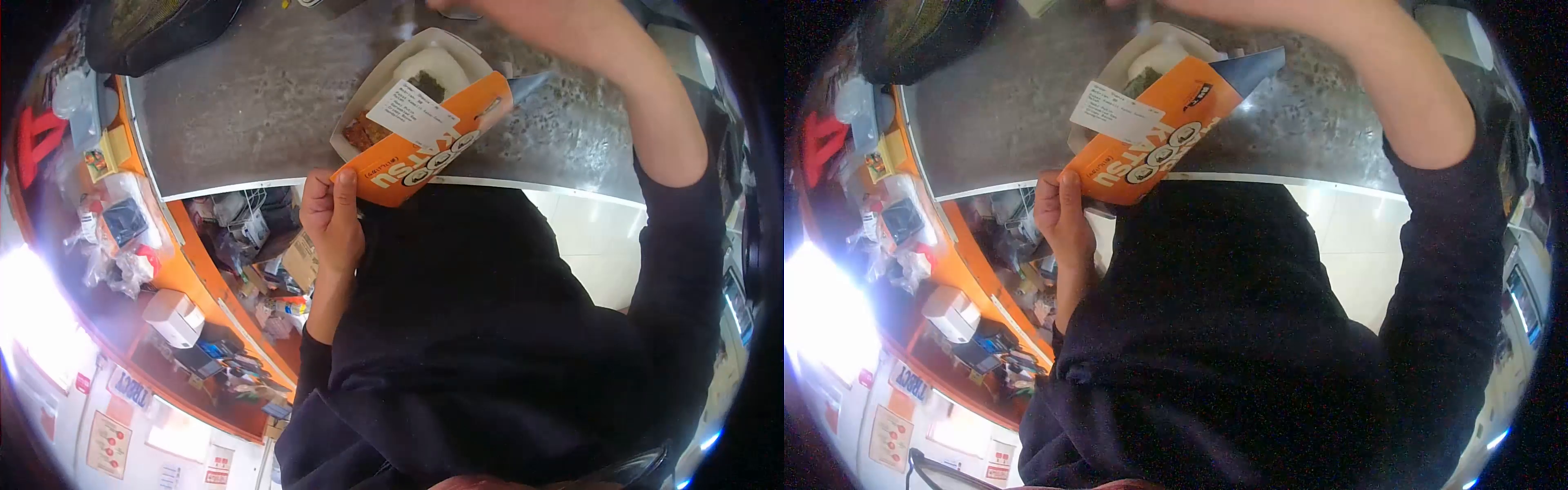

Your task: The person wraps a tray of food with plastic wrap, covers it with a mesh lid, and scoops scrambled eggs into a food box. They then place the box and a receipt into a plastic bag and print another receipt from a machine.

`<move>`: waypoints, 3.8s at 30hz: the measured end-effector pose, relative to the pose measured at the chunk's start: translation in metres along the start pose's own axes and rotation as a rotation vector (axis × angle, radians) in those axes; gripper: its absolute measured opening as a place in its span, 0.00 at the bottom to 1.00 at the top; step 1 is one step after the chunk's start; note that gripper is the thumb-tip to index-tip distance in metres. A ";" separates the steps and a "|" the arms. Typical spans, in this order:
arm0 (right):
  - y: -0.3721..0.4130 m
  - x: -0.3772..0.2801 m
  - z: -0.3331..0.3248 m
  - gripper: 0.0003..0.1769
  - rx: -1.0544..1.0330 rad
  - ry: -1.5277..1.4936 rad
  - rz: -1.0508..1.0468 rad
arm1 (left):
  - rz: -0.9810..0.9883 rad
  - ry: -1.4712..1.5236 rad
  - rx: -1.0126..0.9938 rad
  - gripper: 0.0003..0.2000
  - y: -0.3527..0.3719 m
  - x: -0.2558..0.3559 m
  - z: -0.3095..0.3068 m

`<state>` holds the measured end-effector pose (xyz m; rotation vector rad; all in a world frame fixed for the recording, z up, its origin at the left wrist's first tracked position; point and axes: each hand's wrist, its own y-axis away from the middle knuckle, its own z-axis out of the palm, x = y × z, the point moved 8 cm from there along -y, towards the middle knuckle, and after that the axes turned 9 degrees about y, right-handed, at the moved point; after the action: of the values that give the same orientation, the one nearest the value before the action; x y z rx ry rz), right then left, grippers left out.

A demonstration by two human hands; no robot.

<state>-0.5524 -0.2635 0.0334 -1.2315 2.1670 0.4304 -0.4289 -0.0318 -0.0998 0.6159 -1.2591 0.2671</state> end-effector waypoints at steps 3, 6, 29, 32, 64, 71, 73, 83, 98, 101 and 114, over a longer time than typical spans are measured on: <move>0.010 0.035 -0.022 0.09 0.186 -0.040 0.257 | -0.004 -0.004 -0.014 0.06 -0.001 0.000 -0.006; 0.018 0.086 -0.041 0.07 0.338 -0.042 0.467 | 0.008 0.030 -0.033 0.06 -0.004 0.001 -0.005; 0.069 0.145 -0.175 0.13 1.000 0.813 0.599 | -0.007 -0.201 -0.177 0.08 -0.056 0.050 -0.061; 0.044 0.172 -0.194 0.13 0.924 0.839 0.728 | -0.073 -0.473 -0.258 0.08 -0.051 0.073 -0.048; 0.038 0.002 -0.009 0.07 0.234 -0.130 0.294 | -0.153 -0.499 -0.204 0.27 -0.265 0.060 0.060; 0.034 -0.018 0.061 0.07 0.059 -0.109 0.110 | 0.078 -0.609 -0.112 0.20 -0.270 0.064 0.026; 0.039 0.014 0.046 0.07 0.223 -0.108 0.227 | 0.183 -0.739 -0.081 0.18 -0.263 0.078 0.021; 0.080 0.249 0.017 0.19 0.413 0.770 0.893 | 0.311 -0.678 -0.015 0.15 -0.242 0.110 0.006; 0.076 0.158 -0.220 0.12 1.095 0.253 0.816 | 0.038 0.151 0.005 0.08 -0.228 0.173 -0.023; 0.062 0.165 -0.229 0.16 1.185 0.545 0.758 | 0.056 0.227 -0.010 0.08 -0.228 0.161 -0.019; 0.038 0.128 -0.181 0.14 0.932 0.718 0.702 | 0.147 -0.635 0.037 0.17 -0.234 0.080 -0.014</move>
<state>-0.6969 -0.4270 0.0892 -0.0553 2.8010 -0.8291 -0.2734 -0.2249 -0.0935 0.6653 -1.9186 0.2221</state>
